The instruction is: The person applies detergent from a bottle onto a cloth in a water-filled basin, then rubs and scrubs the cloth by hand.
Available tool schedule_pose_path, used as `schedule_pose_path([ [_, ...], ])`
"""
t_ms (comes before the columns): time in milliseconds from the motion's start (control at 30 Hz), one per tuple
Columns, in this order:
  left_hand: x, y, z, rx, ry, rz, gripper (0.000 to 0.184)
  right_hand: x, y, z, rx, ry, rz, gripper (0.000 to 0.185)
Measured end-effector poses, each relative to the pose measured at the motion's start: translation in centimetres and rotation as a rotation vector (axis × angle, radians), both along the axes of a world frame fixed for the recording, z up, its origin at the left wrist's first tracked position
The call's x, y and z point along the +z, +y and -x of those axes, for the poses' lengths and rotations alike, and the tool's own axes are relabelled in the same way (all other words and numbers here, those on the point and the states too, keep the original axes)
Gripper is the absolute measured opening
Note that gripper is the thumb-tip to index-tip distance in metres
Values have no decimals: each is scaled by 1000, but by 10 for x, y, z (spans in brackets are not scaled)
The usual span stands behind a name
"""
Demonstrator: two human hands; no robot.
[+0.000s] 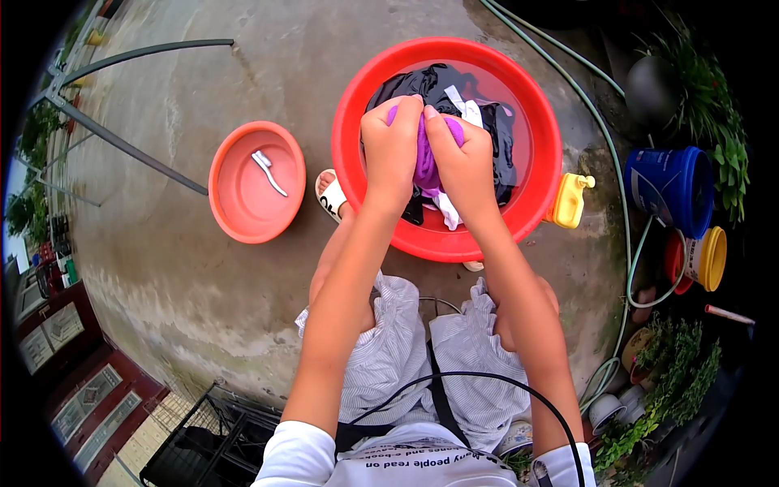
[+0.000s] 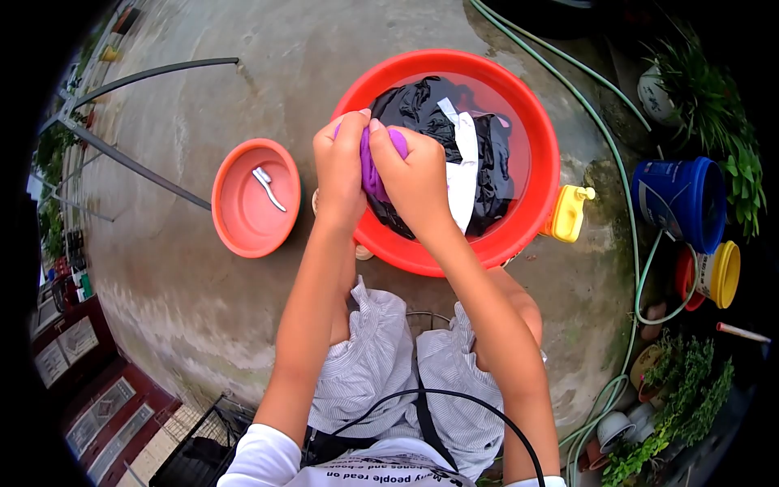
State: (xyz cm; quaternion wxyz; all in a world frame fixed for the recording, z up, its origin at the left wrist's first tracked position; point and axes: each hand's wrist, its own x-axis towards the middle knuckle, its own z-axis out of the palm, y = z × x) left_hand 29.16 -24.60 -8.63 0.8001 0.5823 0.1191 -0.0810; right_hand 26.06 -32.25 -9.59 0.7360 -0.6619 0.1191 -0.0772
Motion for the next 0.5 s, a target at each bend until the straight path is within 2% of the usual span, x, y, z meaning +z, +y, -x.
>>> schedule_pose_path([
  [167, -2, -13, 18, -157, -61, -40, 27, -10, -21, -13, -136, 80, -74, 39],
  [233, 1, -17, 25, -202, -122, -144, 27, -12, -26, -15, -142, 119, -89, 39],
  [500, 1, 2, 1, 21, -33, -25, 30, 2, -2, -2, -23, 5, 43, 37],
])
